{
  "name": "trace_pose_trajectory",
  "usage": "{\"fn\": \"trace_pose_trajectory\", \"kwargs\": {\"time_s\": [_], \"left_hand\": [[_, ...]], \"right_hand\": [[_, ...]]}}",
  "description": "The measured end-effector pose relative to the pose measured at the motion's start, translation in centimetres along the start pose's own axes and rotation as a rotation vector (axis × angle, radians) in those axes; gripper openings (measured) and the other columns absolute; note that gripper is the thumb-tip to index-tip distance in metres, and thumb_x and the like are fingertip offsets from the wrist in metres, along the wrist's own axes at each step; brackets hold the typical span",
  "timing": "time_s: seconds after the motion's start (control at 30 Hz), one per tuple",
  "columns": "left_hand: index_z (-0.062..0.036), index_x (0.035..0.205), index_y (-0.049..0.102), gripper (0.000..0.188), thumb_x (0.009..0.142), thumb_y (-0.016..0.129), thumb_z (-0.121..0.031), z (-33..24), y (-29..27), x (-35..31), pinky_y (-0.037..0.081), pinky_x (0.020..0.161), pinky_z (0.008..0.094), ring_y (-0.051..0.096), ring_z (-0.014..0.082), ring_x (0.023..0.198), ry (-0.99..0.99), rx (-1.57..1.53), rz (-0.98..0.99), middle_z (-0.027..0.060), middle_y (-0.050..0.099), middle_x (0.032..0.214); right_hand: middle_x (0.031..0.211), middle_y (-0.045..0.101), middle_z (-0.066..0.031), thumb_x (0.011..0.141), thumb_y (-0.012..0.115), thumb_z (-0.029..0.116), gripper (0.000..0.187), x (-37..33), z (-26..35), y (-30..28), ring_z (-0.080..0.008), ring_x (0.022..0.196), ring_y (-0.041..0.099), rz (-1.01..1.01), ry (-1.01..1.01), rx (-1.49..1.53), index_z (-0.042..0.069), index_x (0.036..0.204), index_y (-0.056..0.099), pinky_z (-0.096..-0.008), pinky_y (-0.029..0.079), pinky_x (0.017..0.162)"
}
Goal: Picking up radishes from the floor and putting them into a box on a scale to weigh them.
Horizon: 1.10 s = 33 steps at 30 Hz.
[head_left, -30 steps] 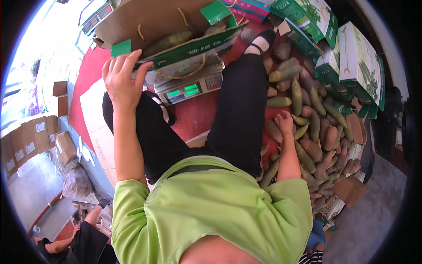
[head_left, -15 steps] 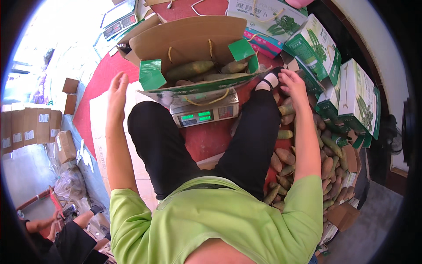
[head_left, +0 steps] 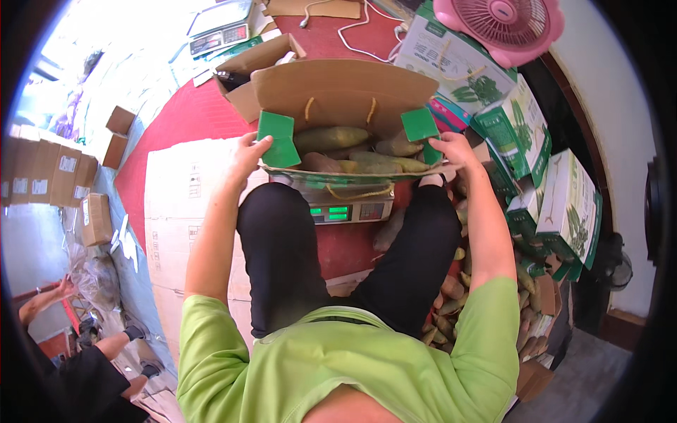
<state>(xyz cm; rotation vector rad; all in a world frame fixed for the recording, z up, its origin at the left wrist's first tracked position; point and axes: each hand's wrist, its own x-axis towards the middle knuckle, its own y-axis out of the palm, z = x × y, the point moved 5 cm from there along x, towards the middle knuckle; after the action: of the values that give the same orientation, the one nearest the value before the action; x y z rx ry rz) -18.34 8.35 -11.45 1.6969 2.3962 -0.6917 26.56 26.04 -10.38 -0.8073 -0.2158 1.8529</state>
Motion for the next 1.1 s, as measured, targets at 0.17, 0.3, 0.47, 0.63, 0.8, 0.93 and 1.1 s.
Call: {"fn": "trace_pose_trajectory", "kwargs": {"time_s": [0.17,0.3,0.47,0.63,0.8,0.93,1.1], "left_hand": [[0.0025,0.12,0.056,0.052,0.083,0.067,-0.033,-1.4,1.1,-0.9,0.044,0.083,0.0332,0.058,0.0188,0.096,0.014,-0.181,0.025,0.0124,0.064,0.101],[-0.0036,0.115,0.061,0.042,0.084,0.065,-0.032,-1.6,0.2,-1.9,0.04,0.078,0.0293,0.055,0.0142,0.09,-0.044,-0.263,-0.023,0.0057,0.064,0.098],[-0.001,0.115,0.061,0.045,0.083,0.066,-0.032,2.0,-2.4,-0.8,0.041,0.071,0.0264,0.058,0.0149,0.083,-0.071,-0.393,-0.016,0.0075,0.065,0.096],[-0.0025,0.115,0.061,0.04,0.086,0.063,-0.029,2.6,-8.1,-2.8,0.043,0.067,0.0269,0.059,0.0119,0.082,-0.069,-0.507,-0.137,0.004,0.065,0.095],[-0.0013,0.117,0.058,0.033,0.091,0.058,-0.023,4.7,-16.2,-8.2,0.052,0.075,0.0284,0.061,0.0138,0.089,-0.052,-0.649,-0.208,0.006,0.063,0.101],[-0.0024,0.119,0.056,0.032,0.093,0.055,-0.021,8.4,-22.1,-14.8,0.051,0.078,0.0307,0.059,0.0136,0.094,-0.056,-0.582,-0.344,0.0051,0.063,0.102],[-0.0054,0.119,0.056,0.031,0.094,0.055,-0.023,14.9,-27.7,-23.5,0.051,0.077,0.0303,0.059,0.0129,0.094,-0.145,-0.538,-0.525,0.0023,0.062,0.105]], "right_hand": [[0.099,0.065,-0.005,0.084,0.064,0.014,0.027,-0.1,-0.8,1.2,-0.0143,0.086,0.06,0.163,0.027,0.195,0.0,0.108,0.064,-0.0303,0.047,0.077],[0.1,0.065,-0.008,0.086,0.061,0.013,0.028,-0.1,0.1,1.7,-0.016,0.087,0.061,0.049,0.068,0.29,-0.003,0.11,0.061,-0.0308,0.048,0.076],[0.094,0.065,-0.0106,0.087,0.061,0.017,0.028,-2.0,5.0,3.0,-0.0191,0.079,0.064,0.109,0.109,0.409,-0.005,0.106,0.061,-0.0324,0.051,0.068],[0.086,0.065,-0.0094,0.087,0.061,0.022,0.026,-3.7,11.7,6.7,-0.0165,0.068,0.063,0.219,0.02,0.453,-0.002,0.098,0.062,-0.0275,0.049,0.059],[0.09,0.064,-0.0074,0.084,0.064,0.024,0.028,-5.3,18.7,13.9,-0.017,0.081,0.06,0.347,-0.084,0.247,0.0,0.097,0.065,-0.0311,0.045,0.069],[0.095,0.065,-0.0095,0.079,0.066,0.016,0.028,-7.8,22.4,21.5,-0.0187,0.086,0.059,0.436,-0.105,0.138,-0.002,0.1,0.066,-0.0347,0.046,0.075],[0.091,0.065,-0.0087,0.075,0.067,0.014,0.028,-10.6,23.0,32.3,-0.0188,0.082,0.059,0.616,-0.092,0.01,-0.001,0.098,0.067,-0.0336,0.046,0.072]]}}
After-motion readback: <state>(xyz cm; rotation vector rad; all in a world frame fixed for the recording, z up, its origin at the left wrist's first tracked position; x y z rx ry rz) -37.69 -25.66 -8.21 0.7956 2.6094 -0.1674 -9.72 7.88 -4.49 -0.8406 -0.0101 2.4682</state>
